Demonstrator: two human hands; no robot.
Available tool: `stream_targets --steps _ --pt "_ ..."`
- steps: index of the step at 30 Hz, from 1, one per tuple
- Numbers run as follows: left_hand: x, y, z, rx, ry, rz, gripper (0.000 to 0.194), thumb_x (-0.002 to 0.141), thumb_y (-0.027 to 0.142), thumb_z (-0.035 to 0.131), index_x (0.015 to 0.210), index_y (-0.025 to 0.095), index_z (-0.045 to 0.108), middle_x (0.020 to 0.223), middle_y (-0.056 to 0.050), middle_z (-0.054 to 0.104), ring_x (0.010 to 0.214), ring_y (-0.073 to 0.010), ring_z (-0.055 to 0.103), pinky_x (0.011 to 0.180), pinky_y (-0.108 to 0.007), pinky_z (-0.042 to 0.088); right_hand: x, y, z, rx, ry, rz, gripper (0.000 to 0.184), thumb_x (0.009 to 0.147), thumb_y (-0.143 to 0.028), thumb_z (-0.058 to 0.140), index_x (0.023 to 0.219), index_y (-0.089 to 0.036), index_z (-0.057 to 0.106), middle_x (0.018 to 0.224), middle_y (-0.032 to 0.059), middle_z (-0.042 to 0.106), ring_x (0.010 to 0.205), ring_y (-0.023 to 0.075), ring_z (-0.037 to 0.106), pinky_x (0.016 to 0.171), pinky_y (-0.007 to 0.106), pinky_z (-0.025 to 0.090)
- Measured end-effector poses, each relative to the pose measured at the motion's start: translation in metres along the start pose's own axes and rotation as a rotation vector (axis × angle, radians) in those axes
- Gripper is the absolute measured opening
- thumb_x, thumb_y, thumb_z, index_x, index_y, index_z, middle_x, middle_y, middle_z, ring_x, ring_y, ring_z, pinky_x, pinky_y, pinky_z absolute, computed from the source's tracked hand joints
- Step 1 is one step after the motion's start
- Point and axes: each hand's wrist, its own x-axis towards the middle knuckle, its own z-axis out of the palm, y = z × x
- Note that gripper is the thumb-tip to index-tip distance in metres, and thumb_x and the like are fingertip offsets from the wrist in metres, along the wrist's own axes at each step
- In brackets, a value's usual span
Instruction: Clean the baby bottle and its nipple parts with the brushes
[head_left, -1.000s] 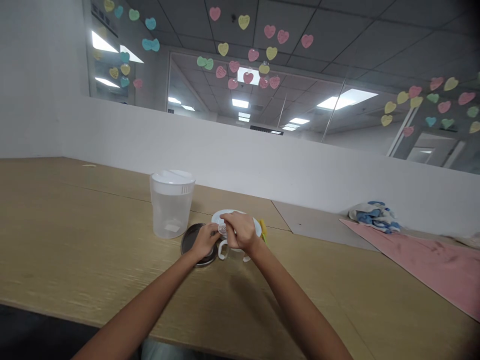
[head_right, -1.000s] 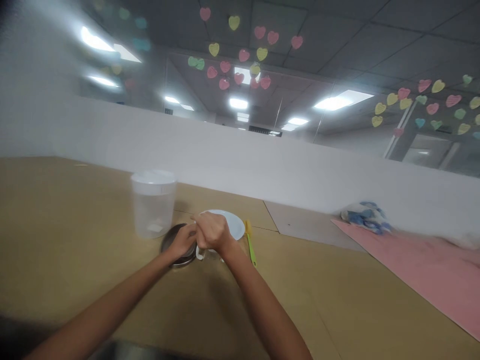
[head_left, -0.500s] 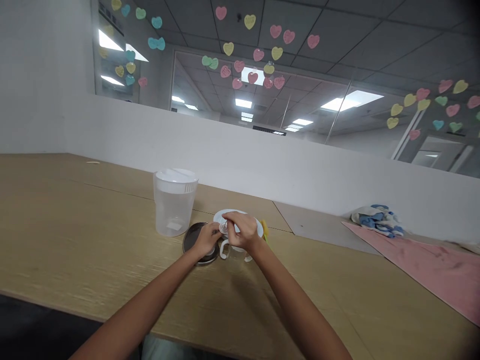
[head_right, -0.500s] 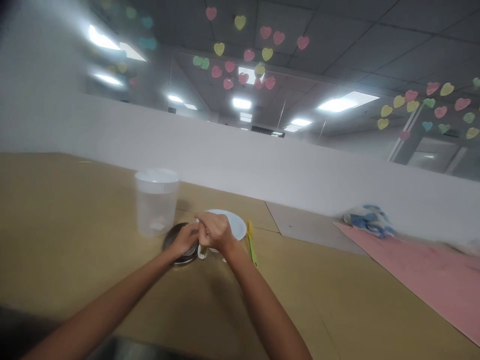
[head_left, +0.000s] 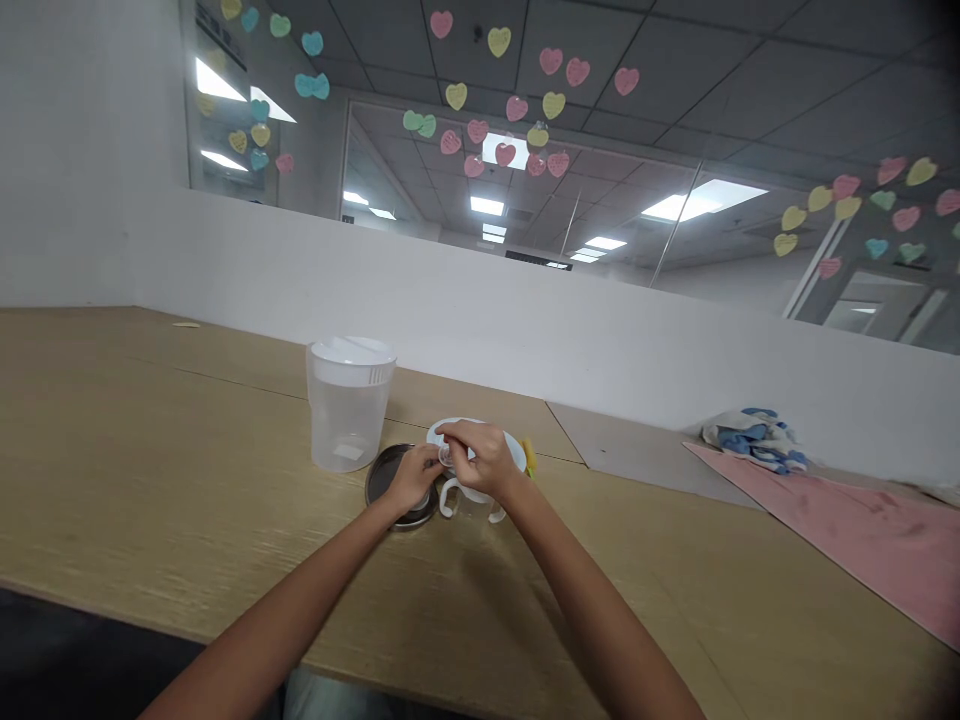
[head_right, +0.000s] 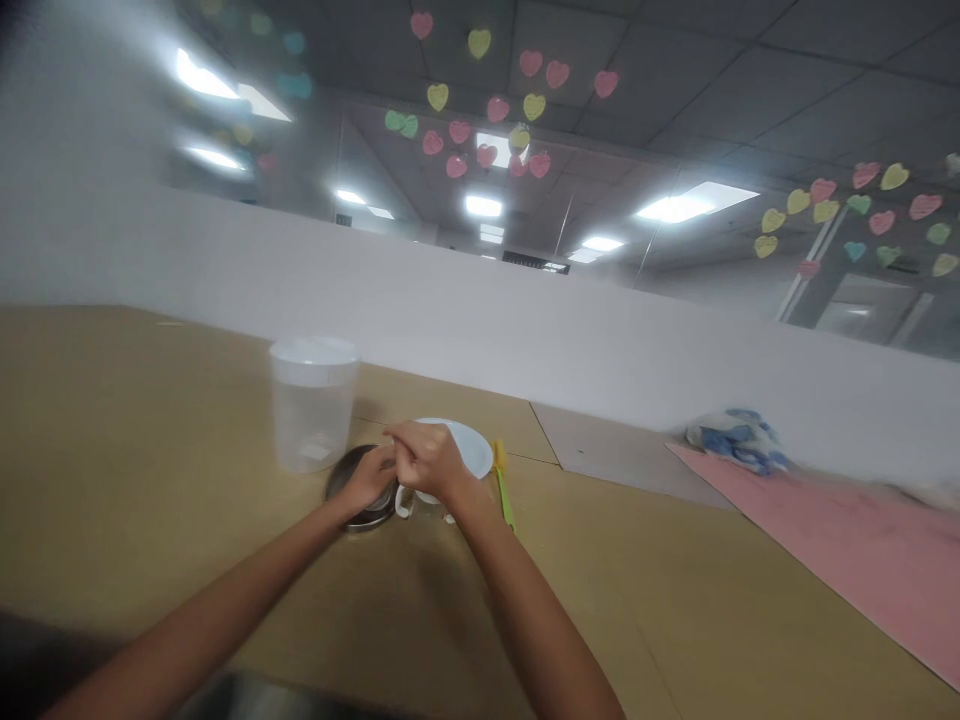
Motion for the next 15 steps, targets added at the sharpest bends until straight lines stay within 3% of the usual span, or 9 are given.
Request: stream_targets --steps 7,15 --pt "0.002 -0.006 0.002 -0.011 0.003 0.003 0.019 0.074 0.019 0.047 0.067 0.015 0.064 0.079 -0.005 0.069 0.077 -0.0191 0.06 0.07 -0.027 0.045 0.004 -0.008 0.001 0.228 -0.096 0.141 0.029 0.074 -0.01 0.041 0.079 -0.019 0.068 0.069 0.0032 0.068 0.061 0.0121 0.059 0.06 0.023 0.046" --pt "0.001 -0.004 0.001 -0.042 -0.011 0.041 0.019 0.076 0.023 0.049 0.065 0.015 0.062 0.073 -0.003 0.066 0.073 -0.0179 0.058 0.071 -0.026 0.043 0.007 -0.006 0.0 0.902 -0.083 0.638 0.013 0.075 -0.023 0.055 0.072 -0.018 0.068 0.056 -0.0006 0.06 0.049 0.012 0.056 0.05 0.024 0.045"
